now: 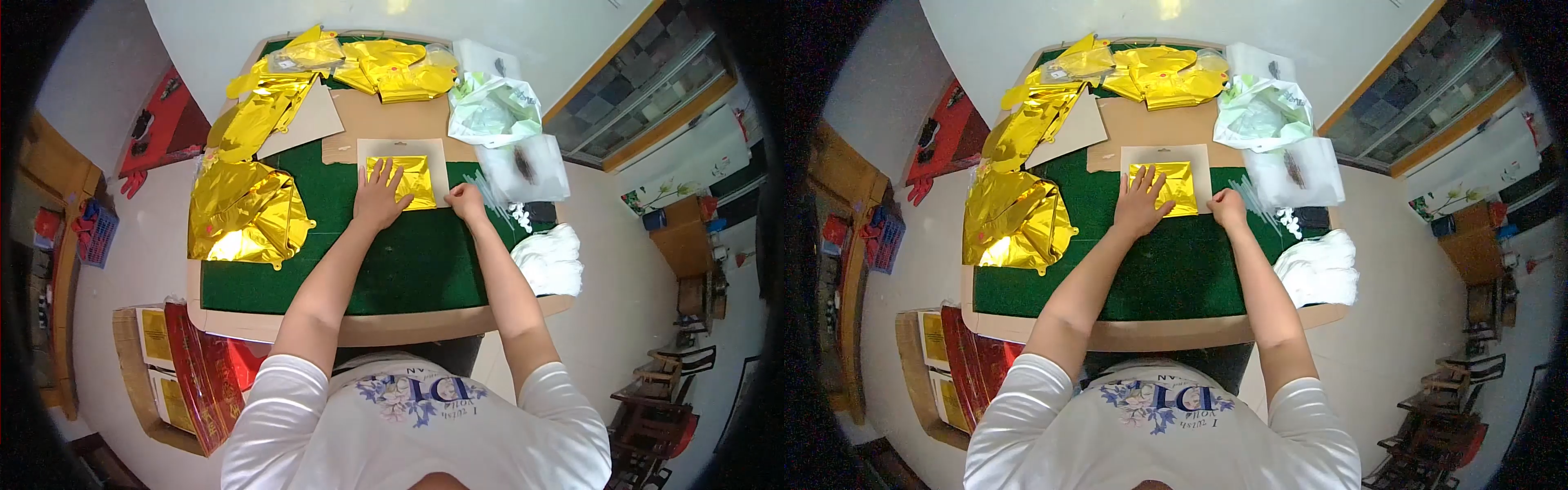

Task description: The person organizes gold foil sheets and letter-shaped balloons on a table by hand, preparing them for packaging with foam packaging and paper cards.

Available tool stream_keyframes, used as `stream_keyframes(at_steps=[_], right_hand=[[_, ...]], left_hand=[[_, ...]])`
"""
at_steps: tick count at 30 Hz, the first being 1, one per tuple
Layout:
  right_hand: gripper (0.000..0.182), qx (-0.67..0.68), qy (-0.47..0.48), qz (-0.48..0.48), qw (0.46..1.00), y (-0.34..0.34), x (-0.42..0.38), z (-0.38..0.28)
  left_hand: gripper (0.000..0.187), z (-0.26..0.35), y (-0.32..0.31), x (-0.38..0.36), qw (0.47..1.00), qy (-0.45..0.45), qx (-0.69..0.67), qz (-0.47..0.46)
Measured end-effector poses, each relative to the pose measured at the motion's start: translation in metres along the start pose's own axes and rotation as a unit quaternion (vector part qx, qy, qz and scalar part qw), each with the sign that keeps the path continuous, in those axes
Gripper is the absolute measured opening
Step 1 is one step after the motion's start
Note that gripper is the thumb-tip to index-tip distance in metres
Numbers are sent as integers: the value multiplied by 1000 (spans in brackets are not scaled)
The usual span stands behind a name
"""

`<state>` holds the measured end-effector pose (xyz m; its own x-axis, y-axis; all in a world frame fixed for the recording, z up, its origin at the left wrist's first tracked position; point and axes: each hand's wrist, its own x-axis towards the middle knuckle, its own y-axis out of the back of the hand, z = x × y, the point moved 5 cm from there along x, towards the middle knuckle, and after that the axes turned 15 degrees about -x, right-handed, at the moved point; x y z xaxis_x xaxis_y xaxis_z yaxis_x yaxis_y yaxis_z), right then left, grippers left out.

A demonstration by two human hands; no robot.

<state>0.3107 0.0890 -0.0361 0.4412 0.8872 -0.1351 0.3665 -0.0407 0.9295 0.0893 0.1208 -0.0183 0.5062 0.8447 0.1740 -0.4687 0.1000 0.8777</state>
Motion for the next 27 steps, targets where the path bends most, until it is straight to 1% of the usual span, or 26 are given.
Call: stream_keyframes(at_steps=[1,5,7,11,13,14,15,16,18,19,20,23,27], right_hand=[[20,55,5,-7,998,-1,2,3],[19,56,29,-9,998,-4,8,8],[18,44,30,-50,997,-5,10,8],[19,9,33,-53,998,1,7,2],[21,-37,35,-64,997,10,-4,-6],[21,-38,37,-63,997,14,-13,-12],[24,-49,133,76,987,30,-29,-32],[27,-59,225,212,949,41,-49,-50],[31,-132,375,194,897,30,-77,-76],[37,-135,420,152,884,22,-85,-77],[37,-134,421,152,884,16,-90,-73],[53,-182,404,106,890,-6,-99,-54],[52,-158,392,110,899,-5,-105,-43]], left_hand=[[68,1,1,0,1000,0,0,2],[67,0,0,0,1000,9,7,-12],[66,0,-1,0,1000,9,9,-10],[66,-3,-5,0,1000,2,-4,-6],[66,-3,-5,1,1000,-1,-4,1],[66,-3,-6,1,1000,1,-6,-4],[66,-3,-5,1,1000,4,-8,-9],[66,-4,-4,2,1000,5,-8,-7],[66,-3,-5,1,1000,3,-16,-7],[66,-3,-6,0,1000,3,-15,-10],[66,-3,-7,0,1000,2,-9,-9],[66,-5,-6,2,1000,3,-11,-6],[66,-4,-7,2,1000,4,-16,-14]])
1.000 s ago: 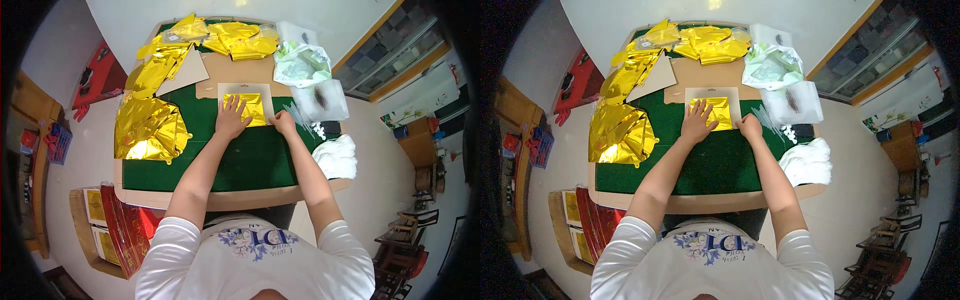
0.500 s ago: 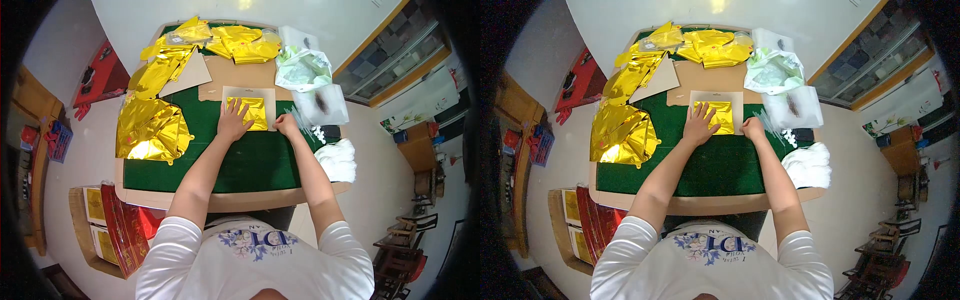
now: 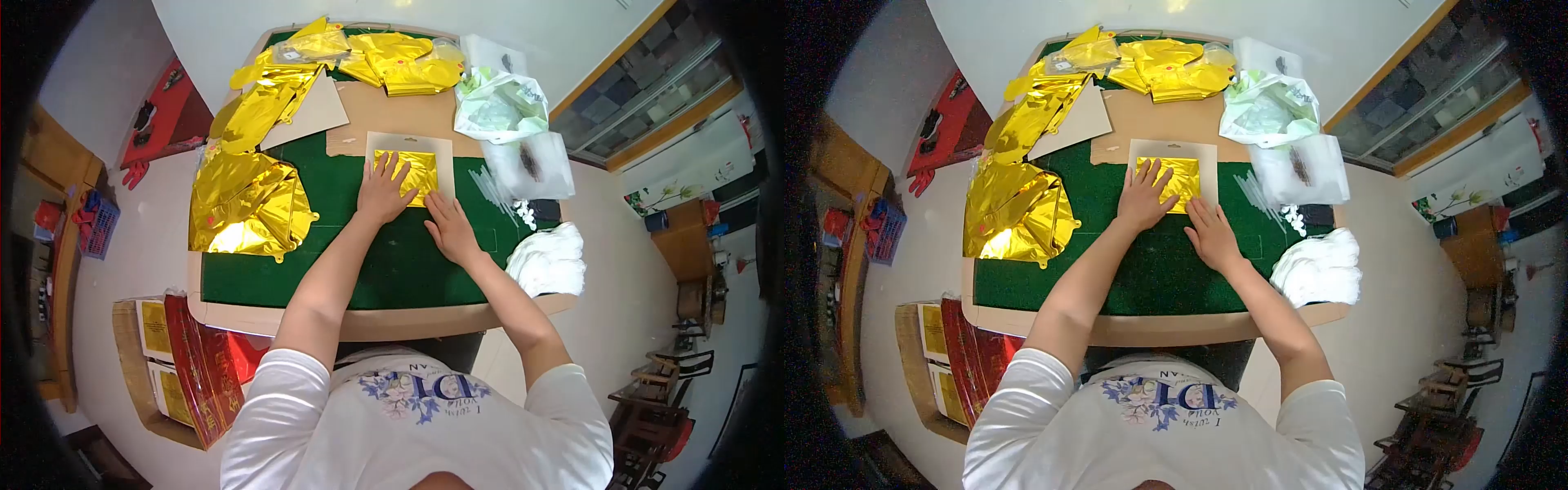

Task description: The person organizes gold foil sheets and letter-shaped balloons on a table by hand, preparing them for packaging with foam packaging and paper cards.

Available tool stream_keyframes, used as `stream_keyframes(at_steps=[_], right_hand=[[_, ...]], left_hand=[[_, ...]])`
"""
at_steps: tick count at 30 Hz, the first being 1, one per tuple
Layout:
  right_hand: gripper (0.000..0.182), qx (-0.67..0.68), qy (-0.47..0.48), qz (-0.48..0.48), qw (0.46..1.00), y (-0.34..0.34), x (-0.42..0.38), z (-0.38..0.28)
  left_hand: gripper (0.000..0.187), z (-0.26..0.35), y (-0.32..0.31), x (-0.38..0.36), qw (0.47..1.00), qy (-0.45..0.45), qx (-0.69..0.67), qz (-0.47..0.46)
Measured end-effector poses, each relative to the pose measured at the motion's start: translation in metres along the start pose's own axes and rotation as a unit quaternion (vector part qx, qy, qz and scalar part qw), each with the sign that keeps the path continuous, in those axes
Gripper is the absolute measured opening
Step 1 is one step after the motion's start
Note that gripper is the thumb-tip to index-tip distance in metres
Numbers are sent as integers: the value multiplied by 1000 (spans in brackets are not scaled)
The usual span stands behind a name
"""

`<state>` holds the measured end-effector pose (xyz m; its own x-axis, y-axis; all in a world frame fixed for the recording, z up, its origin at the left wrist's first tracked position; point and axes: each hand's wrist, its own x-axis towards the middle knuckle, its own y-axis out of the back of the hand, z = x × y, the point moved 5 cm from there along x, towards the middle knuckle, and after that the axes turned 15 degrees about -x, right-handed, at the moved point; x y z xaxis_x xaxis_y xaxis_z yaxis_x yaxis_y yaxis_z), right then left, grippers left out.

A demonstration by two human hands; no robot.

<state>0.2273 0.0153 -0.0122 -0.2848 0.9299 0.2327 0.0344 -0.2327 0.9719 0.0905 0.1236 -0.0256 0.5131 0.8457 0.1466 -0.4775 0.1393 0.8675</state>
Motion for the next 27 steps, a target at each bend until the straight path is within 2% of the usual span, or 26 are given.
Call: stream_keyframes(at_steps=[7,13,15,16,17,19,23,27], right_hand=[[51,22,-5,14,1000,1,-1,0],[50,10,5,40,999,1,-1,0],[50,7,5,41,999,1,-2,-1],[51,14,2,35,999,0,-2,0],[52,21,-2,29,999,-1,-1,0],[52,23,-4,30,999,2,1,-1],[53,32,-10,18,999,4,1,-1],[53,10,-7,13,1000,4,1,-1]], left_hand=[[69,-2,-1,3,1000,3,4,15],[71,-8,2,17,997,65,-7,31],[68,-1,1,23,993,68,87,50],[60,7,-3,25,996,36,82,20],[60,12,-5,26,996,36,83,24],[54,31,-17,28,996,-85,24,-4],[51,29,-26,38,998,-39,-2,-56],[52,29,-25,42,998,-24,0,-64]])
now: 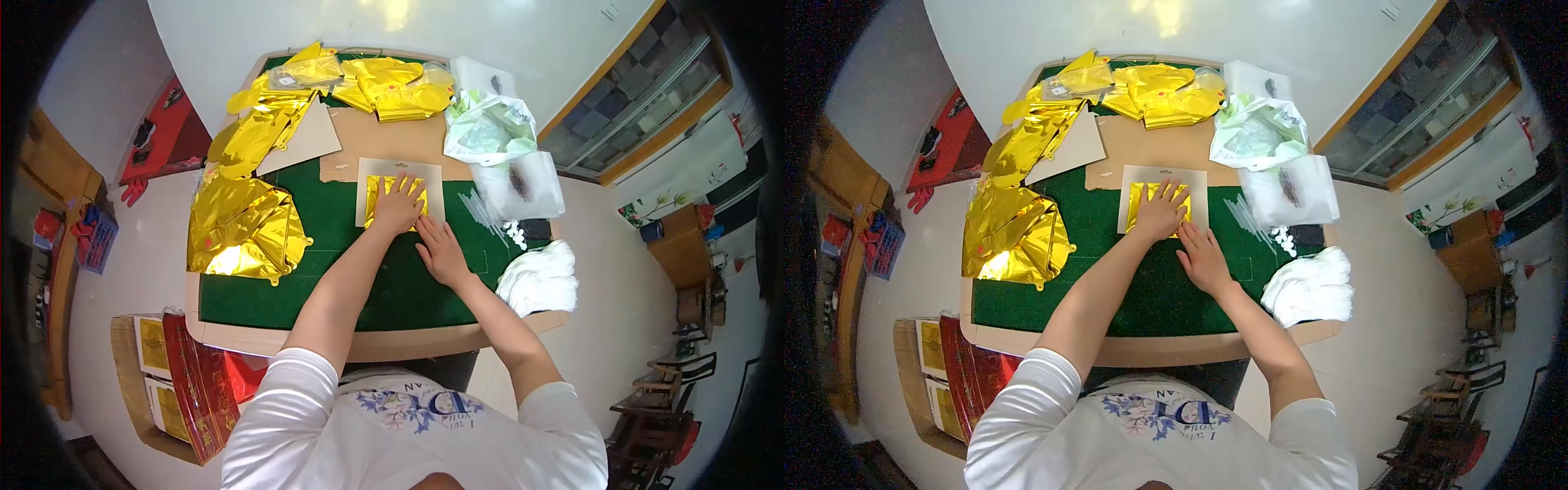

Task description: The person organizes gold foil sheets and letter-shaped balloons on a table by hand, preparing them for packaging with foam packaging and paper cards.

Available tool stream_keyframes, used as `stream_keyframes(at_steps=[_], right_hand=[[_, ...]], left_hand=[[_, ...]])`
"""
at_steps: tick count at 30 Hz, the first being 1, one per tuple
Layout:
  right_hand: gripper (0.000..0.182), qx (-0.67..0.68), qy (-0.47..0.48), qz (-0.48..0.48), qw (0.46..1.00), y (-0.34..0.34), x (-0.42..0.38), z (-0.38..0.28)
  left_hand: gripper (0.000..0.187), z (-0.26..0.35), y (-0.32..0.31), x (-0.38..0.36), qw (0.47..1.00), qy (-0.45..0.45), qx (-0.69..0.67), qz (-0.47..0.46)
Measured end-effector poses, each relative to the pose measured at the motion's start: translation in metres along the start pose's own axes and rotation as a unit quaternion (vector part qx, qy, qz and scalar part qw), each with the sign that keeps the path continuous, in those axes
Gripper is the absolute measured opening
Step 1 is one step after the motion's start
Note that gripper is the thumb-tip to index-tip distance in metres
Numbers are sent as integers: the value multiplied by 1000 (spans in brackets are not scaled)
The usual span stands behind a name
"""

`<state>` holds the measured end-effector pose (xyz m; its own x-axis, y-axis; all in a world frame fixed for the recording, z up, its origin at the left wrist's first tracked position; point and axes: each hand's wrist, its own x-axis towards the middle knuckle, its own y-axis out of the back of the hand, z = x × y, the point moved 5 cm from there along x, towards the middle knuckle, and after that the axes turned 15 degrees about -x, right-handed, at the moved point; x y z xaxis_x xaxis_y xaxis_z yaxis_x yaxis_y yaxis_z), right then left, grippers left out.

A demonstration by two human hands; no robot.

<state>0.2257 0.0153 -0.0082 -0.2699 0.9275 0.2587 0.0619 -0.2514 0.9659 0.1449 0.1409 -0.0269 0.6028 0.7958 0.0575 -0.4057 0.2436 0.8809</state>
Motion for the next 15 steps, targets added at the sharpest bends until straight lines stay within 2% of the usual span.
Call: stream_keyframes(at_steps=[8,12,15], right_hand=[[51,-3,4,2,1000,-3,-1,0],[50,-7,3,7,1000,-2,-2,2],[50,9,0,6,1000,-1,-2,0]], left_hand=[[52,-7,7,12,999,40,18,6],[47,-11,7,15,999,23,-1,49],[39,-10,0,8,993,-88,-41,74]])
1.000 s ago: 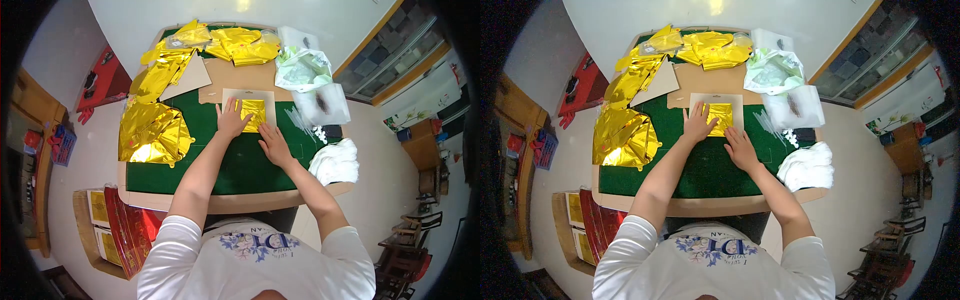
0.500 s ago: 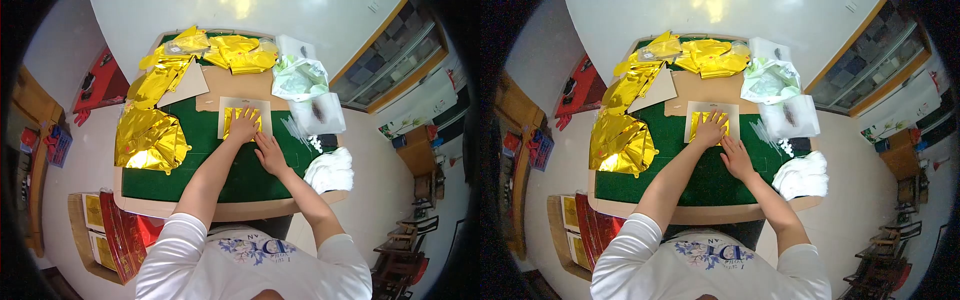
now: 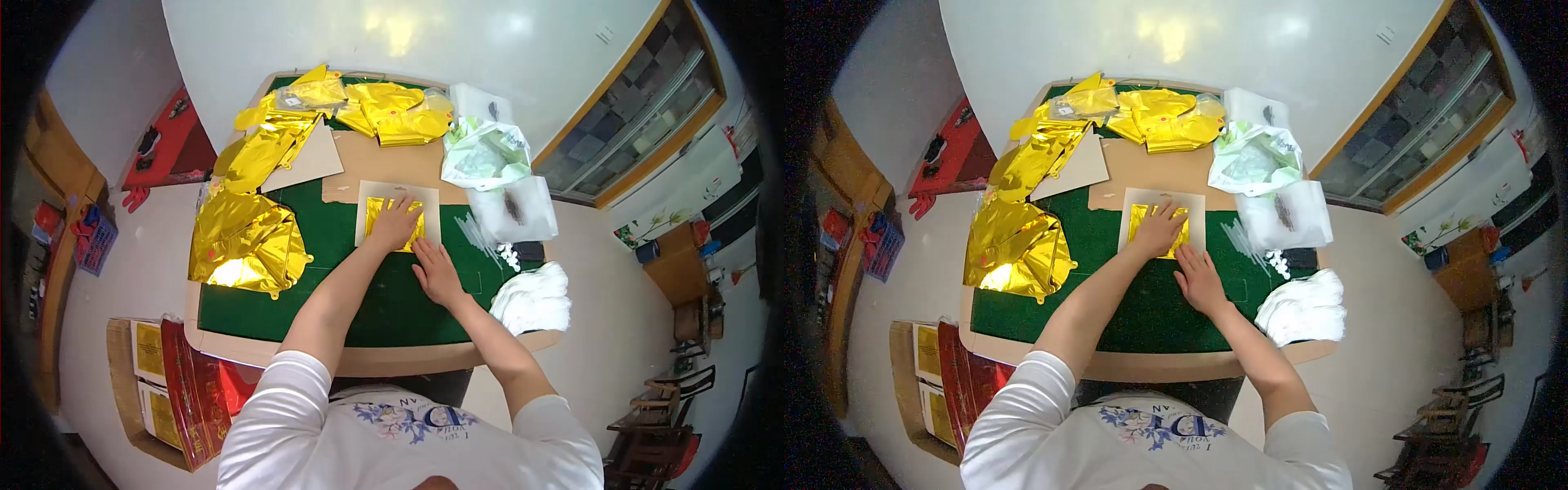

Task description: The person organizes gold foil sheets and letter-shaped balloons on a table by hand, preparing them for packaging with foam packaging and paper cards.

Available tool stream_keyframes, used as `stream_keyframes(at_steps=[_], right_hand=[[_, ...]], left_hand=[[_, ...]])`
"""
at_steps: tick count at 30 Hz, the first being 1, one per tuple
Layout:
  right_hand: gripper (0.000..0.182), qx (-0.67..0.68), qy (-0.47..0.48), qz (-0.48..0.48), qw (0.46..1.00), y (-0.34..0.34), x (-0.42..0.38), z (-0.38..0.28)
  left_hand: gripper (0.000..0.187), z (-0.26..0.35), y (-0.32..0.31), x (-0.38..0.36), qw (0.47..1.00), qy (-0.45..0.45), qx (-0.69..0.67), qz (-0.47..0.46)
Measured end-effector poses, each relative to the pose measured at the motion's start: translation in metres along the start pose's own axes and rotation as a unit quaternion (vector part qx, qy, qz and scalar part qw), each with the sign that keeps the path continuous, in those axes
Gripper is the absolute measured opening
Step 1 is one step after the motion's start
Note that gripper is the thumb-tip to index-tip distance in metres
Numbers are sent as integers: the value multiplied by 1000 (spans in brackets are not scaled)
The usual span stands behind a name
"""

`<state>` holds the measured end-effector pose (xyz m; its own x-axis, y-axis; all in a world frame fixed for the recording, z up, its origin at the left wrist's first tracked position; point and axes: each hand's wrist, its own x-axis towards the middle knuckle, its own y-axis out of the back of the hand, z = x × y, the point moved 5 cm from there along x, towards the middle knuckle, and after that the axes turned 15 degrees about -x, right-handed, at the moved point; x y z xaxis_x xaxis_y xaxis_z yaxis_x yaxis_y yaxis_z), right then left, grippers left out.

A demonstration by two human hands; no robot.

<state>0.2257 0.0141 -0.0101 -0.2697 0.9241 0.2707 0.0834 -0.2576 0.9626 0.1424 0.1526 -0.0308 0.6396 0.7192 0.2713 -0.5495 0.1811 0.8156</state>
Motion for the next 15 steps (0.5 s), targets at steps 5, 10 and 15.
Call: stream_keyframes(at_steps=[5,10,15], right_hand=[[51,5,-4,-7,1000,0,-1,0],[52,-13,4,1,1000,-1,0,1],[52,-11,5,0,1000,0,1,1]], left_hand=[[42,5,0,-3,1000,25,9,-2],[45,2,-1,1,999,28,21,17],[47,4,1,-1,999,25,22,-12]])
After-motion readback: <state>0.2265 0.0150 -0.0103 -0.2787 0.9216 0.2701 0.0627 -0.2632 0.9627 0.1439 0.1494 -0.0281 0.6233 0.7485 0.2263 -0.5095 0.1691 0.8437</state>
